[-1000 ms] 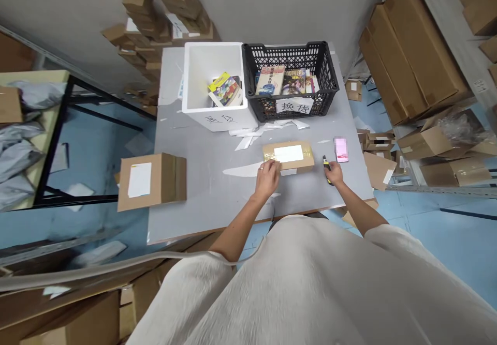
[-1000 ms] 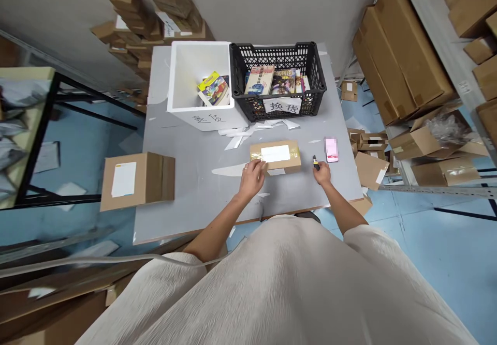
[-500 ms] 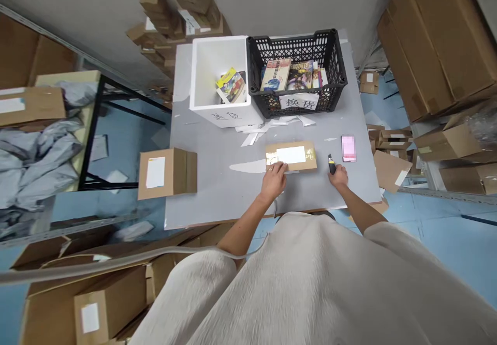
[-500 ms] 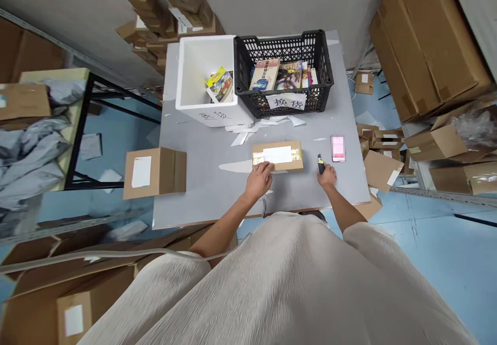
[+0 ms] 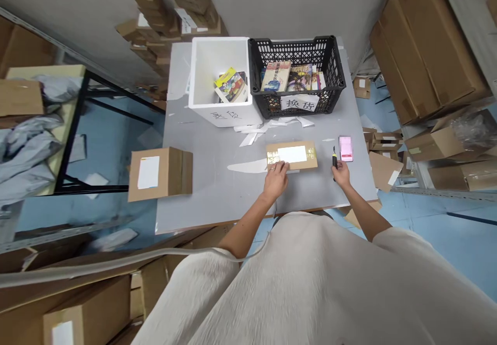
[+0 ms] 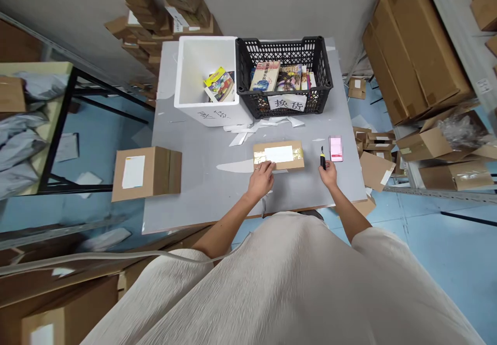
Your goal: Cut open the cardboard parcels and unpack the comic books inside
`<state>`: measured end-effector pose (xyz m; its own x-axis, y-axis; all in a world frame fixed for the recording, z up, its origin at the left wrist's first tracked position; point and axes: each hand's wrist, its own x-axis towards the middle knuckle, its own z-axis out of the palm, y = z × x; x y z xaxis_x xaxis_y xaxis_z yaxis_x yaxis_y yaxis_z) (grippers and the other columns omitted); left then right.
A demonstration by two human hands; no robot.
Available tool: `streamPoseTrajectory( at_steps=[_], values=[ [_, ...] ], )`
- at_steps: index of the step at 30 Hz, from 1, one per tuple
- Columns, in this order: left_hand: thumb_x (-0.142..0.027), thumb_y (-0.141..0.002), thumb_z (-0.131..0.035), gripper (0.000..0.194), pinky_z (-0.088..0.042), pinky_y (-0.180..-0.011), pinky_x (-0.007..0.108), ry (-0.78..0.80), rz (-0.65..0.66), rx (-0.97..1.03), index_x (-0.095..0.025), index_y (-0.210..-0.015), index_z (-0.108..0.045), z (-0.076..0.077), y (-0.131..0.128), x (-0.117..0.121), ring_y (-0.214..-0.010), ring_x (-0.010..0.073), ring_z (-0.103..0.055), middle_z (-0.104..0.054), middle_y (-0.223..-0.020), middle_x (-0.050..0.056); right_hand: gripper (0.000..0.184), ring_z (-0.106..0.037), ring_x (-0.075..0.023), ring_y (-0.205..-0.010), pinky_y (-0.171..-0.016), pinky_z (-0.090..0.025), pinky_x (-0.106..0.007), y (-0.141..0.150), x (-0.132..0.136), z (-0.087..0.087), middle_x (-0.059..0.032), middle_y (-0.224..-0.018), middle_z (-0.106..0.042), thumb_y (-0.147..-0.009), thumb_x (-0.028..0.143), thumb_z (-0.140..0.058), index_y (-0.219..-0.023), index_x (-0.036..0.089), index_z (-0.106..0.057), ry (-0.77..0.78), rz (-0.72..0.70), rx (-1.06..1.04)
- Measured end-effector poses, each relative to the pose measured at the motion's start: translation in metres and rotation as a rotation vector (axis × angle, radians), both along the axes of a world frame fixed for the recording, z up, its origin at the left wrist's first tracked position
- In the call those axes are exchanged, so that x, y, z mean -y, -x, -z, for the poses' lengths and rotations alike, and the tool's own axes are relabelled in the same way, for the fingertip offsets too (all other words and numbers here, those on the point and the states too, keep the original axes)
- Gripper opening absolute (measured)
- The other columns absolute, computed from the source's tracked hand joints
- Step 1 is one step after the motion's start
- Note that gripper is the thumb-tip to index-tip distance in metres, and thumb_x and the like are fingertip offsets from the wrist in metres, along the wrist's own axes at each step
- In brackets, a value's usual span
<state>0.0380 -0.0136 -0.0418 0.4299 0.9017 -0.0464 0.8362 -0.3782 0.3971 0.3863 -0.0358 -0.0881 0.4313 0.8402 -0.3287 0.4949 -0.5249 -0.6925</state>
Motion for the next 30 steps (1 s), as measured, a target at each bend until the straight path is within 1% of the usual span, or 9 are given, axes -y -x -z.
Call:
streamPoseTrajectory(
  at_steps=[3, 6, 8, 11, 15, 18, 21, 25, 30],
  values=[
    [-0.011, -0.098, -0.057, 0.073, -0.052, -0.128, 0.054, -0.005, 0.011, 0.019, -0.021, -0.171, -0.054, 0.002, 0.000, 0.001, -0.156, 0.0378, -0.053, -0.061, -0.165, 0.018, 0.043, -0.072, -0.0191, -0.086, -0.075, -0.060, -0.030, 0.004, -0.012, -0.025, -0.0034, -0.105, -0.070, -0.088, 0.057, -0.056, -0.116, 0.024, -0.061, -0.076, 0.139, -0.232],
    [-0.010, -0.097, -0.057, 0.074, -0.046, -0.134, 0.056, -0.022, 0.038, 0.053, -0.020, -0.170, -0.054, 0.004, 0.000, 0.002, -0.156, 0.0373, -0.054, -0.062, -0.166, 0.017, 0.043, -0.072, -0.0183, -0.082, -0.070, -0.059, -0.029, 0.014, -0.025, -0.057, -0.0042, -0.102, -0.072, -0.094, 0.066, -0.054, -0.106, 0.025, -0.061, -0.137, 0.063, -0.318],
    [-0.010, -0.097, -0.056, 0.073, -0.043, -0.136, 0.058, -0.039, 0.052, 0.080, -0.020, -0.169, -0.056, 0.006, 0.000, 0.002, -0.157, 0.0371, -0.054, -0.062, -0.167, 0.017, 0.048, -0.072, -0.0183, -0.079, -0.070, -0.059, -0.030, 0.023, -0.032, -0.079, -0.0048, -0.101, -0.074, -0.096, 0.070, -0.058, -0.108, 0.024, -0.064, -0.176, -0.049, -0.289],
    [-0.010, -0.098, -0.054, 0.069, -0.039, -0.139, 0.058, -0.058, 0.061, 0.112, -0.016, -0.166, -0.059, 0.009, 0.000, 0.005, -0.160, 0.0361, -0.053, -0.060, -0.169, 0.019, 0.055, -0.073, -0.0206, -0.080, -0.075, -0.062, -0.035, 0.041, -0.044, -0.110, -0.0061, -0.105, -0.079, -0.100, 0.069, -0.062, -0.128, 0.023, -0.070, -0.198, -0.296, -0.185],
    [-0.011, -0.097, -0.054, 0.068, -0.027, -0.144, 0.063, -0.065, 0.061, 0.134, -0.016, -0.166, -0.059, 0.013, 0.000, 0.012, -0.165, 0.0355, -0.050, -0.059, -0.172, 0.019, 0.043, -0.078, -0.0291, -0.105, -0.097, -0.062, -0.042, 0.074, -0.060, -0.142, -0.0105, -0.121, -0.085, -0.107, 0.052, -0.061, -0.134, 0.022, -0.079, -0.164, -0.701, 0.103],
    [-0.012, -0.096, -0.054, 0.071, -0.023, -0.146, 0.063, -0.062, 0.070, 0.145, -0.017, -0.167, -0.057, 0.013, 0.000, 0.015, -0.168, 0.0339, -0.047, -0.057, -0.175, 0.018, 0.039, -0.078, -0.0312, -0.120, -0.105, -0.059, -0.041, 0.102, -0.073, -0.155, -0.0123, -0.137, -0.084, -0.111, 0.040, -0.059, -0.139, 0.023, -0.081, -0.103, -0.936, 0.300],
    [-0.012, -0.097, -0.053, 0.070, -0.023, -0.147, 0.061, -0.061, 0.088, 0.138, -0.016, -0.167, -0.058, 0.011, 0.000, 0.017, -0.169, 0.0327, -0.045, -0.054, -0.178, 0.017, 0.040, -0.076, -0.0315, -0.130, -0.105, -0.057, -0.038, 0.127, -0.084, -0.161, -0.0124, -0.144, -0.082, -0.112, 0.036, -0.057, -0.143, 0.024, -0.079, -0.016, -1.053, 0.459],
    [-0.012, -0.096, -0.054, 0.071, -0.020, -0.148, 0.060, -0.054, 0.108, 0.129, -0.015, -0.167, -0.057, 0.007, 0.001, 0.018, -0.171, 0.0315, -0.044, -0.053, -0.179, 0.017, 0.042, -0.074, -0.0306, -0.132, -0.102, -0.055, -0.036, 0.148, -0.091, -0.166, -0.0113, -0.145, -0.081, -0.115, 0.035, -0.054, -0.148, 0.025, -0.077, 0.064, -1.120, 0.592],
    [-0.012, -0.095, -0.055, 0.073, -0.020, -0.148, 0.060, -0.052, 0.115, 0.146, -0.015, -0.168, -0.055, 0.005, 0.000, 0.019, -0.171, 0.0319, -0.043, -0.054, -0.178, 0.019, 0.041, -0.075, -0.0301, -0.128, -0.097, -0.054, -0.034, 0.158, -0.093, -0.171, -0.0109, -0.143, -0.081, -0.116, 0.037, -0.053, -0.148, 0.027, -0.077, 0.112, -1.147, 0.674]
  ],
)
